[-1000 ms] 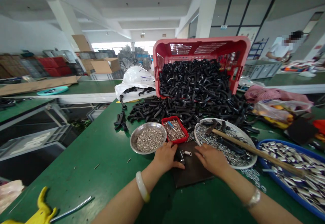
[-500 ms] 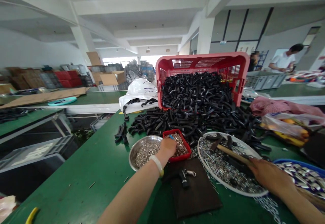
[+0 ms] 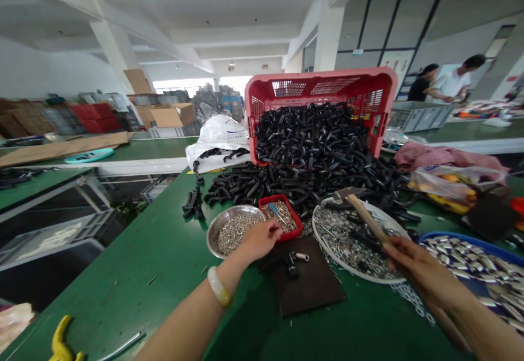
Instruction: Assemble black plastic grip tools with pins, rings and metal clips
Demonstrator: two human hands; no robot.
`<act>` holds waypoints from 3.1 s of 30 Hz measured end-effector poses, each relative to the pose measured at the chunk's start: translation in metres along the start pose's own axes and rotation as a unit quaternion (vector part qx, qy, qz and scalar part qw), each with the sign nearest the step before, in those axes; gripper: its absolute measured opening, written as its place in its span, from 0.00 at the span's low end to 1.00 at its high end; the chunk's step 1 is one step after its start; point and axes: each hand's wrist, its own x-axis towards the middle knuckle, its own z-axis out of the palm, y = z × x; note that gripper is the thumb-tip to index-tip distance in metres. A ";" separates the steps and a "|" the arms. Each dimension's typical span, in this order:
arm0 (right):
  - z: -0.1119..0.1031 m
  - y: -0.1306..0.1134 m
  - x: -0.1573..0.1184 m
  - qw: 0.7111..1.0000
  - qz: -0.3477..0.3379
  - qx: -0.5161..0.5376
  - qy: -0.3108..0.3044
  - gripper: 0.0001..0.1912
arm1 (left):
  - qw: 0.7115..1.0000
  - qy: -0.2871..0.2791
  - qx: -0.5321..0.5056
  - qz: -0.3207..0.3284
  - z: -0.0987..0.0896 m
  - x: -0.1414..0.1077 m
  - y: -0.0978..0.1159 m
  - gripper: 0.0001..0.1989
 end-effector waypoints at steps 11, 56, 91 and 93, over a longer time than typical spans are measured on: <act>0.041 -0.003 -0.066 0.996 0.007 0.037 -0.081 0.27 | 0.988 -0.073 0.123 0.052 0.018 -0.012 0.016 0.15; 0.044 -0.024 -0.062 0.905 -0.242 -0.340 -0.087 0.23 | 0.998 0.044 0.019 -0.037 0.054 -0.046 0.011 0.31; 0.174 -0.035 -0.030 0.952 0.142 0.216 -0.163 0.20 | 0.919 0.212 0.010 -0.332 -0.032 -0.005 -0.204 0.16; 0.174 -0.035 -0.030 0.958 0.135 0.204 -0.152 0.20 | 0.908 0.231 -0.002 -0.348 -0.022 -0.005 -0.208 0.14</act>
